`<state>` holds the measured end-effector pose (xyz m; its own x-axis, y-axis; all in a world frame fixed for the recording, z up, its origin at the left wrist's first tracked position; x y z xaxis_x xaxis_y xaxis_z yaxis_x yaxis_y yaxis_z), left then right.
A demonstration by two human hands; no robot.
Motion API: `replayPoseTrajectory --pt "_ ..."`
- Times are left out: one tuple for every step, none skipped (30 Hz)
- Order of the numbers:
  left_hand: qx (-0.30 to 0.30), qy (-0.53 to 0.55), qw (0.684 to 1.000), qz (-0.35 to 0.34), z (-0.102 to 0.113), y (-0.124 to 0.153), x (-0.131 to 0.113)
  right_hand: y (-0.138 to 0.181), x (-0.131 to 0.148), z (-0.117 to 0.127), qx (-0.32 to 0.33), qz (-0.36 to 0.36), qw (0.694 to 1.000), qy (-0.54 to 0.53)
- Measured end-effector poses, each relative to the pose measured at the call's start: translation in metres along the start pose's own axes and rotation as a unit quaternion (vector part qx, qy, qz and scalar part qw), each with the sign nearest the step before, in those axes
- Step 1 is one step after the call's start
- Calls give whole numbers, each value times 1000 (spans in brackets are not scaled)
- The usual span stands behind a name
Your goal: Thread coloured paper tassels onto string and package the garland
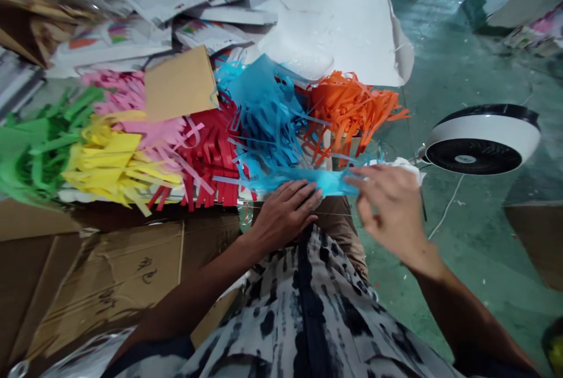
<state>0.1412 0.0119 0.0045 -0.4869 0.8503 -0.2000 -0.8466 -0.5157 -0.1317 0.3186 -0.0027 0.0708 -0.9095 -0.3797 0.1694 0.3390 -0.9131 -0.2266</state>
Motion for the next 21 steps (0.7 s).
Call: replayPoseTrajectory --pt "-1 0 1000 0 1 1 -1 2 14 -11 26 50 998 -1" --pt "-4 0 1000 -2 1 2 -1 5 24 -23 50 80 996 -1" --pt "-6 1 1000 -5 2 5 -2 8 30 -34 65 90 994 1" --pt "-10 2 1000 -9 3 8 -2 10 32 -43 72 87 994 2" --pt "-15 3 1000 -11 4 13 -2 13 32 -49 71 83 994 1" --pt "-21 2 1000 -9 4 18 -2 17 32 -52 66 82 994 -2" --pt "-27 0 1000 -4 5 23 -1 20 32 -54 62 85 994 -7" --pt "-33 -3 999 1 5 28 1 23 31 -55 60 87 994 -12" --pt "-39 -6 999 8 5 32 3 26 30 -56 60 87 994 -18" --pt "-48 -9 999 15 6 36 5 28 27 -56 61 84 994 -24" --pt "-55 -10 998 24 7 38 7 29 25 -56 61 81 994 -31" --pt "-61 -9 998 35 8 40 10 30 22 -55 60 78 994 -37" --pt "-64 -7 997 47 10 40 14 29 19 -54 59 77 994 -44" --pt "-63 -4 996 60 12 39 18 28 17 -53 57 78 994 -52" --pt "-59 2 996 69 14 38 22 27 14 -51 58 80 993 -66" --pt "-51 9 996 73 16 36 25 25 11 -50 63 82 991 -84" --pt "-44 18 996 70 17 34 27 23 9 -49 71 82 989 -106" --pt "-37 27 997 63 19 33 28 21 6 -48 80 79 986 -127" --pt "-34 36 997 55 22 32 29 20 4 -47 88 72 983 -144" --pt "-31 47 997 49 24 31 30 18 2 -47 96 61 982 -154" --pt "-28 60 997 47 27 30 31 16 1 -48 103 48 981 -155"
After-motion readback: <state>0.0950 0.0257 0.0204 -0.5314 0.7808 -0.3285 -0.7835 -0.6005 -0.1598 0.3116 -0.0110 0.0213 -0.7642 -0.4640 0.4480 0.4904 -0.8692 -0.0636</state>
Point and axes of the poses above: each hand's wrist, its own y-axis away from the middle knuckle, its own z-axis out of the back of the hand, x = y × z, the point moved 8 cm from there along -y, towards the middle knuckle, and after that the axes turned 13 degrees about x, right-handed, at the moved point
